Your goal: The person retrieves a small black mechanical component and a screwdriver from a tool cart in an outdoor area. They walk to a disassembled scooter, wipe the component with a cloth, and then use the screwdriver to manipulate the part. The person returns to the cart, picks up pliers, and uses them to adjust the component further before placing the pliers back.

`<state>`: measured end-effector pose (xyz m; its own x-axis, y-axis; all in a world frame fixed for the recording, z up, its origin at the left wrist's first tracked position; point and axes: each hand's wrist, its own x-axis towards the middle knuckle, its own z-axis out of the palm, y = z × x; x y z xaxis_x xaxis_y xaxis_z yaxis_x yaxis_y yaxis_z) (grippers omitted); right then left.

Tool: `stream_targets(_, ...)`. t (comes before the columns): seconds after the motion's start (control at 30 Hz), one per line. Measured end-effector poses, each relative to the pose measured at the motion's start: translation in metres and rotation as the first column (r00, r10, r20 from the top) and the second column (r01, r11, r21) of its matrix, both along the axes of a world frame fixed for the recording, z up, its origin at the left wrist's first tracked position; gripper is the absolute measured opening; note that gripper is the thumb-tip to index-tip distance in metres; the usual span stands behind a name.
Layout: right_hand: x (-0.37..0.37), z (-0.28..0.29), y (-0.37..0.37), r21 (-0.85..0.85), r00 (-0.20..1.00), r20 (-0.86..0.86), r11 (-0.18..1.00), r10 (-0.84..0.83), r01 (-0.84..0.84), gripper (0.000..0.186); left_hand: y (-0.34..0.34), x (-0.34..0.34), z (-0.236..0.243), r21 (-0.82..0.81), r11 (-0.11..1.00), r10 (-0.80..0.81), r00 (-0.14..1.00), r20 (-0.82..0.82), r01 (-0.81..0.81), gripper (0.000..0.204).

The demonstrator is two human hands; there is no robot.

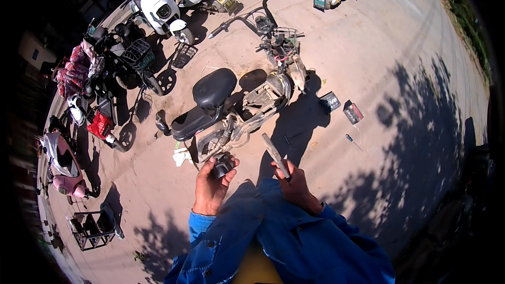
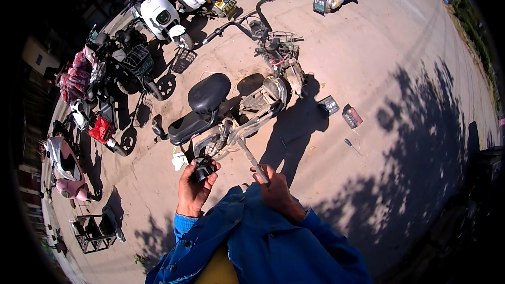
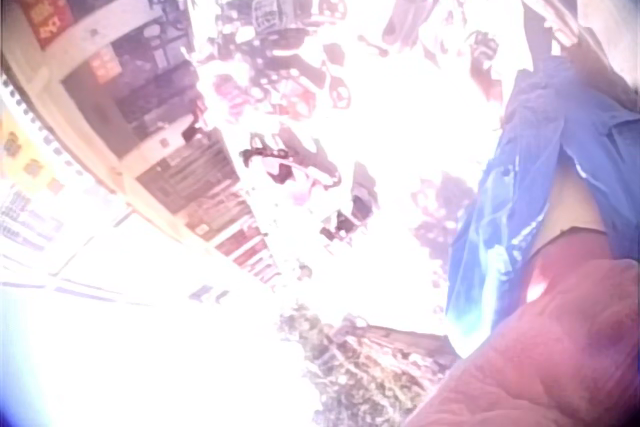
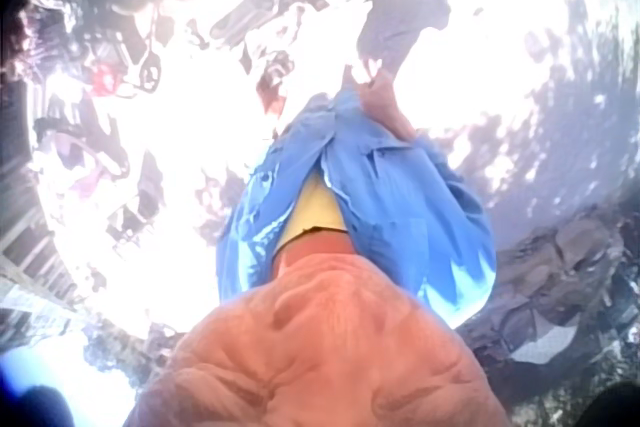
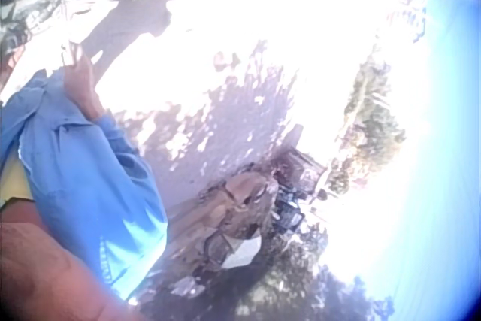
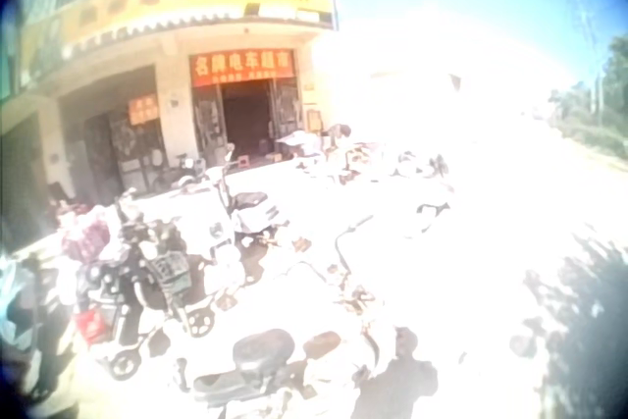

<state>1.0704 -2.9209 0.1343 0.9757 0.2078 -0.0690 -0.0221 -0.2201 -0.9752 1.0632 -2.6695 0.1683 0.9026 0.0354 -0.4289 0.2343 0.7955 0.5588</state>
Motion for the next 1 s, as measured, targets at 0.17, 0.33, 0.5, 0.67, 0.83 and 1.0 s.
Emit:
stream_targets(0.17, 0.001, 0.010, -0.003, -0.044, 0.999, -0.010, 0.998, 0.043, -0.043, 0.029, -0.007, 0.001, 0.011, -0.031, 0.999, -0.015, 1.000, 0.008, 0.015, 0.042)
stream_targets(0.33, 0.003, 0.019, -0.007, -0.079, 0.992, -0.079, 0.992, 0.095, -0.101, 0.030, -0.012, 0.001, 0.013, -0.037, 0.999, 0.006, 1.000, 0.017, -0.005, 0.038)
stream_targets(0.5, 0.003, 0.012, -0.008, -0.125, 0.988, 0.006, 0.980, 0.155, -0.153, 0.028, -0.015, 0.001, 0.011, -0.040, 0.999, 0.027, 1.000, -0.004, -0.028, 0.034)
stream_targets(0.67, 0.006, 0.018, -0.005, -0.165, 0.972, 0.075, 0.964, 0.223, -0.208, 0.031, -0.014, -0.001, 0.010, -0.062, 0.997, 0.036, 0.999, 0.000, -0.036, 0.032)
stream_targets(0.83, 0.007, 0.016, -0.004, -0.215, 0.953, 0.079, 0.939, 0.292, -0.270, 0.032, -0.012, -0.003, 0.003, -0.073, 0.993, 0.093, 0.994, -0.049, -0.097, 0.029)
stream_targets(1.0, 0.011, 0.027, 0.002, -0.255, 0.933, 0.057, 0.909, 0.355, -0.330, 0.031, -0.009, -0.010, 0.000, -0.080, 0.988, 0.126, 0.988, -0.090, -0.134, 0.028)
